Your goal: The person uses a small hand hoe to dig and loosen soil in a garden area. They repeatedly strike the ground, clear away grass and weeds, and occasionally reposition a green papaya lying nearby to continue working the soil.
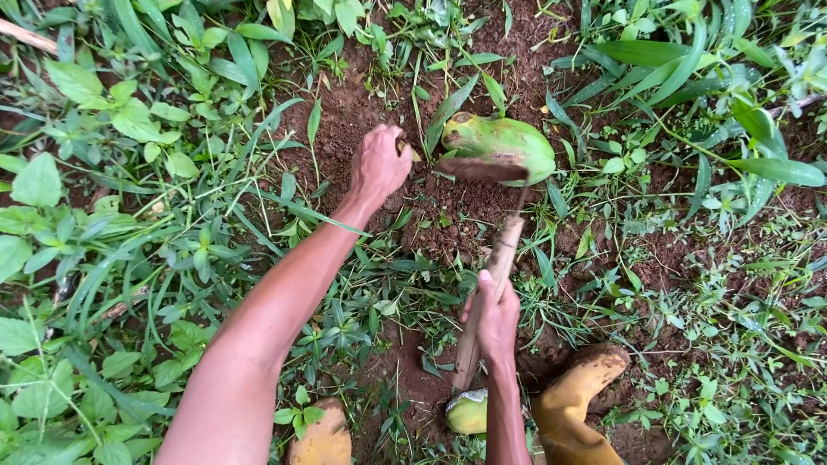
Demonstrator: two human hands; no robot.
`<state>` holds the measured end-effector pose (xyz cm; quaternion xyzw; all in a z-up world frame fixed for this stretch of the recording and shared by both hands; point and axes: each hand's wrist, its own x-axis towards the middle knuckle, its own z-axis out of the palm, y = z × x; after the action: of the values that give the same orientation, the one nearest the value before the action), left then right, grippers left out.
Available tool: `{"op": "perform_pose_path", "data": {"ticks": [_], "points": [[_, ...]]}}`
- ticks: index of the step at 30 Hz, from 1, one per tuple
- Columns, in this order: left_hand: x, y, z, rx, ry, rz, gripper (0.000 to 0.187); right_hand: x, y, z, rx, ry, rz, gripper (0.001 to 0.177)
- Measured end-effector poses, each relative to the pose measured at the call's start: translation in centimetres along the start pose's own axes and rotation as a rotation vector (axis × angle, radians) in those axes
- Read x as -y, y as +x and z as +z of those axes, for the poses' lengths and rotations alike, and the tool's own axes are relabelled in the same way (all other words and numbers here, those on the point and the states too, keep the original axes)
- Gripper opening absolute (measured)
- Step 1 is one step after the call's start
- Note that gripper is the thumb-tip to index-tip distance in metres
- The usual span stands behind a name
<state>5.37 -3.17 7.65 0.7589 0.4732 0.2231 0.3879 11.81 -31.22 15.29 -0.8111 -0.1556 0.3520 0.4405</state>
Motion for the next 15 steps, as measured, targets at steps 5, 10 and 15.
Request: {"op": "perform_pose_path", "data": {"ticks": [5, 10, 15], "points": [[0.0, 3.1, 4.9, 0.019, -0.212, -0.5, 0.053, 0.2, 0.9, 0.1, -0.068, 0.143, 0.026, 0.029], [-0.1, 4.3, 8.5, -0.042, -0.266, -0.605, 0.038, -1.5, 1.2, 0.8, -0.054, 0.151, 0.053, 0.029], [0.1, 4.3, 8.9, -0.164, -0.388, -0.637, 0.019, -1.7, 1.0, 1.2, -0.06, 0.141, 0.08, 0.026]]}}
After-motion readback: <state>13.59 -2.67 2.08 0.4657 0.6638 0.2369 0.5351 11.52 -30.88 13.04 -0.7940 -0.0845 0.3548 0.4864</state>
